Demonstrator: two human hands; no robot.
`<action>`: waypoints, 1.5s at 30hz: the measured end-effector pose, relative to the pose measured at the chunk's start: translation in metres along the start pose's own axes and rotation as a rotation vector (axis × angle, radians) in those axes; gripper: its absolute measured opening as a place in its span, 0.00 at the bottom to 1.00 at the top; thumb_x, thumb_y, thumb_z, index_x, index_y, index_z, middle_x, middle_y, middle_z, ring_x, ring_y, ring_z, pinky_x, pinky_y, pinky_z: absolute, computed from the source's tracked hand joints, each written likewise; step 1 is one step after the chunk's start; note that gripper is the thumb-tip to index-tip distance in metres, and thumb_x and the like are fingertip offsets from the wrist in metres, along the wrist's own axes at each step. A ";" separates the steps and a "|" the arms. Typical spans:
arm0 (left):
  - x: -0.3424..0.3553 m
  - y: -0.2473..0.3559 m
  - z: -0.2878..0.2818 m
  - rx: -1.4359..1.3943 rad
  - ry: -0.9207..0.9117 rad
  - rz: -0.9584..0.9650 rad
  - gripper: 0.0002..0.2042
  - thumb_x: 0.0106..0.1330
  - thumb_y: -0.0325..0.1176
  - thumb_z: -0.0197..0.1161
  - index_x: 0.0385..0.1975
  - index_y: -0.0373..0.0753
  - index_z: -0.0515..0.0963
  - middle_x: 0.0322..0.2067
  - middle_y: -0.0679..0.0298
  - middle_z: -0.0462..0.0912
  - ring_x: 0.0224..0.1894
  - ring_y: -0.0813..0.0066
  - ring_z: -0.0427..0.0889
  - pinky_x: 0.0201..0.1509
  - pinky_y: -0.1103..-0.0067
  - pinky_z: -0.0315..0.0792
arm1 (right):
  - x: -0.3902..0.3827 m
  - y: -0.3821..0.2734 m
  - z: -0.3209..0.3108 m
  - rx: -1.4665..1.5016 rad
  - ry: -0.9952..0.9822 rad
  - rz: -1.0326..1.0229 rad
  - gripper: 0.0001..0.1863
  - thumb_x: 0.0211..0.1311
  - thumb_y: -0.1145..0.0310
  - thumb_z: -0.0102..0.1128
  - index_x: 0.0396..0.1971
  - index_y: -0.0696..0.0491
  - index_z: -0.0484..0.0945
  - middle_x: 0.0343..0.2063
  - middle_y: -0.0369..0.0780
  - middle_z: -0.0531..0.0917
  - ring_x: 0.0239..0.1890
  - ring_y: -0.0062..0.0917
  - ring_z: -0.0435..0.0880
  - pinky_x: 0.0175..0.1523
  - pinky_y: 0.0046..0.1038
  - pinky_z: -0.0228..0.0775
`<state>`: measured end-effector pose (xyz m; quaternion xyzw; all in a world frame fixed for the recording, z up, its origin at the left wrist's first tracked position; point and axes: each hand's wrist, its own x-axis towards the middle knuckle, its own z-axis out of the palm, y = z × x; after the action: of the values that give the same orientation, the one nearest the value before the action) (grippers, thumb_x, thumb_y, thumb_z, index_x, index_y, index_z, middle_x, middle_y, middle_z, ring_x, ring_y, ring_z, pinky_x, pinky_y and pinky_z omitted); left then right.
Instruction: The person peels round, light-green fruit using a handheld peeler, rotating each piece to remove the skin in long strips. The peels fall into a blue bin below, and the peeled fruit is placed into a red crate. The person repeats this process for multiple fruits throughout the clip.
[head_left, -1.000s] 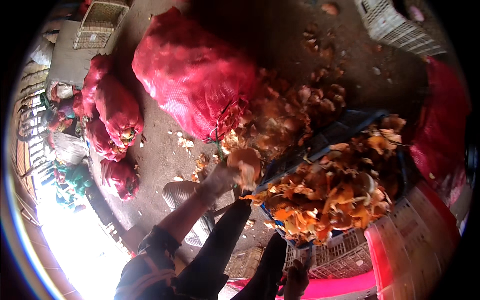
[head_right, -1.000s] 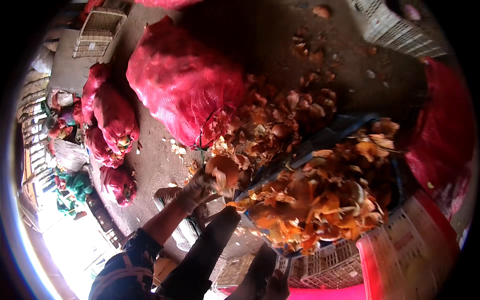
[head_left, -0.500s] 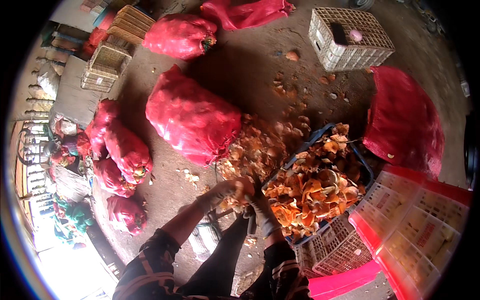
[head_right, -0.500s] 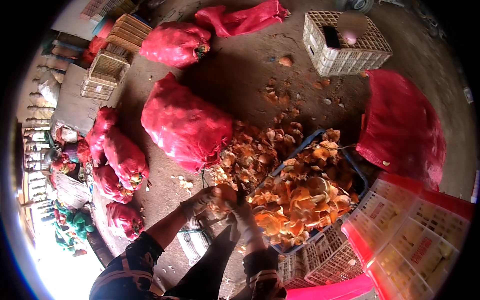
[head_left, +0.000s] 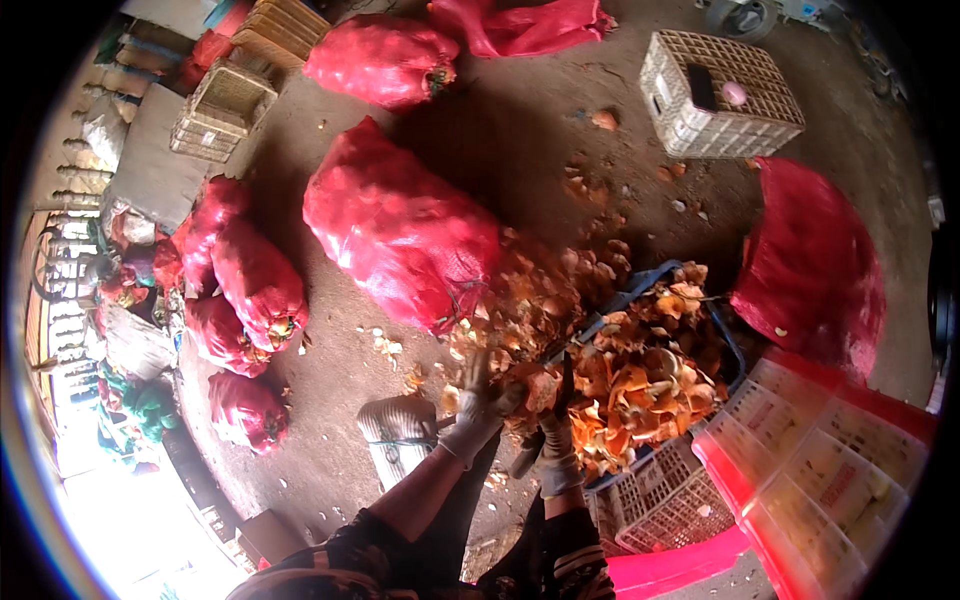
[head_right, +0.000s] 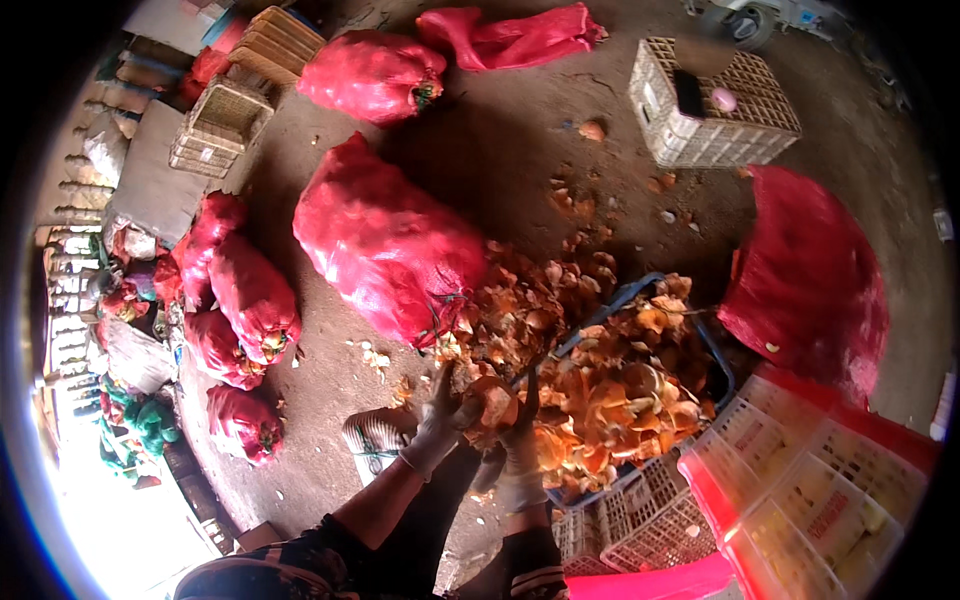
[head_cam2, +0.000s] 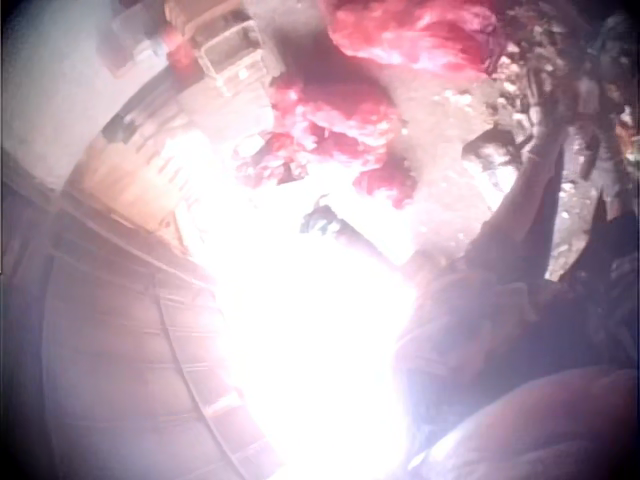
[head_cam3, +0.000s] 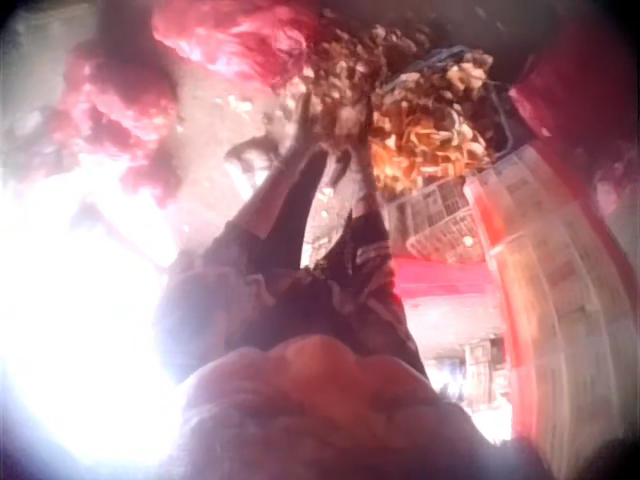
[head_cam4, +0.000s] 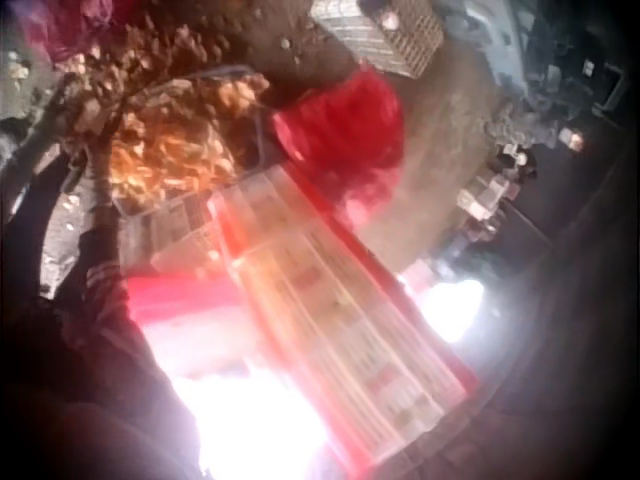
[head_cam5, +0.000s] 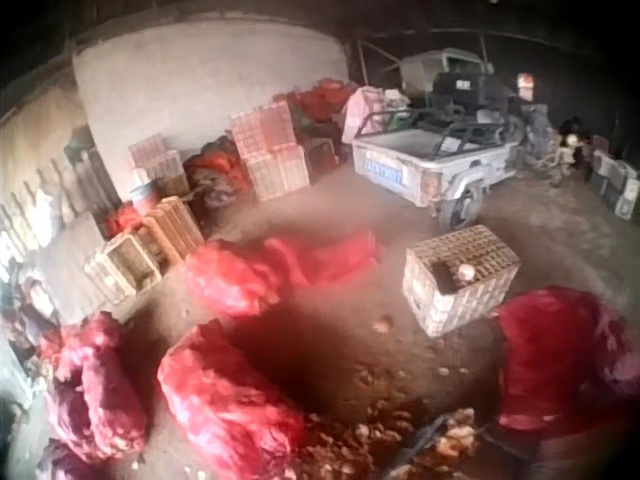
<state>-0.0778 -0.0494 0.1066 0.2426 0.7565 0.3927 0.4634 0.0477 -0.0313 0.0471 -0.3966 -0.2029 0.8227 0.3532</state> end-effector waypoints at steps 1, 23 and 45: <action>-0.007 0.016 0.007 -0.365 -0.141 -0.073 0.43 0.54 0.55 0.63 0.62 0.32 0.54 0.55 0.53 0.67 0.57 0.64 0.66 0.55 0.74 0.65 | -0.008 -0.031 0.014 -0.023 -0.031 -0.053 0.52 0.43 0.70 0.61 0.68 0.46 0.39 0.56 0.46 0.68 0.55 0.33 0.71 0.56 0.28 0.67; -0.103 0.140 0.083 -0.015 -0.691 -0.204 0.20 0.66 0.49 0.52 0.30 0.34 0.77 0.26 0.65 0.80 0.26 0.82 0.78 0.31 0.84 0.72 | -0.211 -0.185 -0.005 -0.241 0.219 -0.275 0.47 0.44 0.73 0.65 0.64 0.45 0.49 0.43 0.41 0.75 0.26 0.22 0.79 0.15 0.17 0.69; -0.154 0.201 0.033 -0.430 -1.036 -0.050 0.34 0.52 0.26 0.67 0.60 0.35 0.58 0.53 0.61 0.69 0.53 0.71 0.72 0.58 0.75 0.67 | -0.255 -0.163 0.090 -0.573 0.722 -0.711 0.09 0.52 0.78 0.60 0.33 0.57 0.72 0.24 0.37 0.76 0.26 0.20 0.77 0.31 0.22 0.72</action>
<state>0.0220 -0.0342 0.3409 0.2859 0.3382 0.3564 0.8227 0.1556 -0.1163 0.3307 -0.6394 -0.4047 0.3784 0.5332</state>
